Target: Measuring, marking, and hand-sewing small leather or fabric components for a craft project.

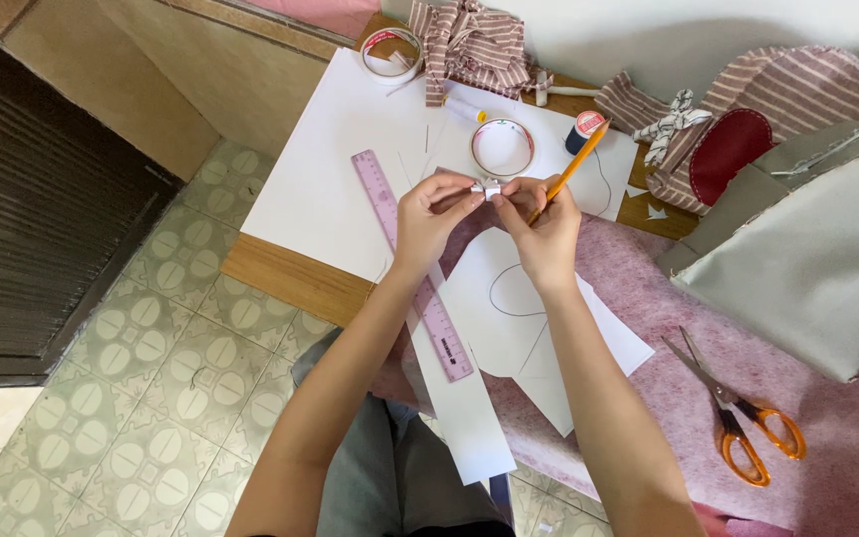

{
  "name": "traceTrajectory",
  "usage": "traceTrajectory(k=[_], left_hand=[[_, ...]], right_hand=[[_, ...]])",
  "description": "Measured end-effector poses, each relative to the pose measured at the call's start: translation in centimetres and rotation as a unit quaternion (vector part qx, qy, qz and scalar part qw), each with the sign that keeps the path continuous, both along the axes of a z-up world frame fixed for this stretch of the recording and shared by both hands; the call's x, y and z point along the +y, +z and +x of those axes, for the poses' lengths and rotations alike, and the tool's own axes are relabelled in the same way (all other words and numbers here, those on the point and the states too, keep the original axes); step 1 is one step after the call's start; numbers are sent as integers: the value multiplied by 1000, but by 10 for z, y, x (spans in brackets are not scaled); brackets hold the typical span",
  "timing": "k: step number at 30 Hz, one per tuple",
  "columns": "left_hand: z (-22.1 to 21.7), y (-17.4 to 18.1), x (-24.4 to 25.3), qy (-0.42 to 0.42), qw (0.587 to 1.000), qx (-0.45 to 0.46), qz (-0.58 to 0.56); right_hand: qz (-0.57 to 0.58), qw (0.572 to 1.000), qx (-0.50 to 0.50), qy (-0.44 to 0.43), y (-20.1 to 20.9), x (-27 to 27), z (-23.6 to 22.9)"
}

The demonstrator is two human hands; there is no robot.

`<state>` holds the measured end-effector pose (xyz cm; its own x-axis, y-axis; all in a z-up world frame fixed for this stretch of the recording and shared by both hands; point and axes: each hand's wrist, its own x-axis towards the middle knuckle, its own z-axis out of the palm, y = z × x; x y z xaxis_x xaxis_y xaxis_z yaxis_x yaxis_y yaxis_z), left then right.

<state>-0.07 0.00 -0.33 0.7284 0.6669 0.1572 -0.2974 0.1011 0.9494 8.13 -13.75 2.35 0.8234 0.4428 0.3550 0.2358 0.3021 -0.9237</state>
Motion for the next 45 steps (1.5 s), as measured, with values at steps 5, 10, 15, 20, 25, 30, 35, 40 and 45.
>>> traceTrajectory(k=[5, 10, 15, 20, 25, 30, 35, 40, 45], left_hand=[[1, 4, -2, 9, 1000, 15, 19], [2, 0, -1, 2, 999, 28, 22], [0, 6, -3, 15, 998, 41, 37], [-1, 8, -4, 20, 998, 43, 52], [-3, 14, -9, 13, 998, 49, 34], [-5, 18, -11, 4, 998, 35, 61], [-4, 18, -14, -1, 996, 31, 83], [-3, 15, -14, -6, 996, 23, 89], [-6, 17, -12, -15, 996, 20, 89]], right_hand=[[-23, 998, -45, -28, -4, -1, 0], [-35, 995, -76, -45, -8, -2, 4], [-71, 990, -106, -53, -1, -5, 1], [-68, 992, -91, -60, 9, -3, -9], [-64, 990, -101, -70, 2, -6, -2], [-33, 988, -117, -99, -4, -5, 3], [-42, 982, -149, -111, -1, -3, 0], [-40, 983, -146, -108, 1, -5, -1], [-7, 995, -73, -73, 1, -5, 2]])
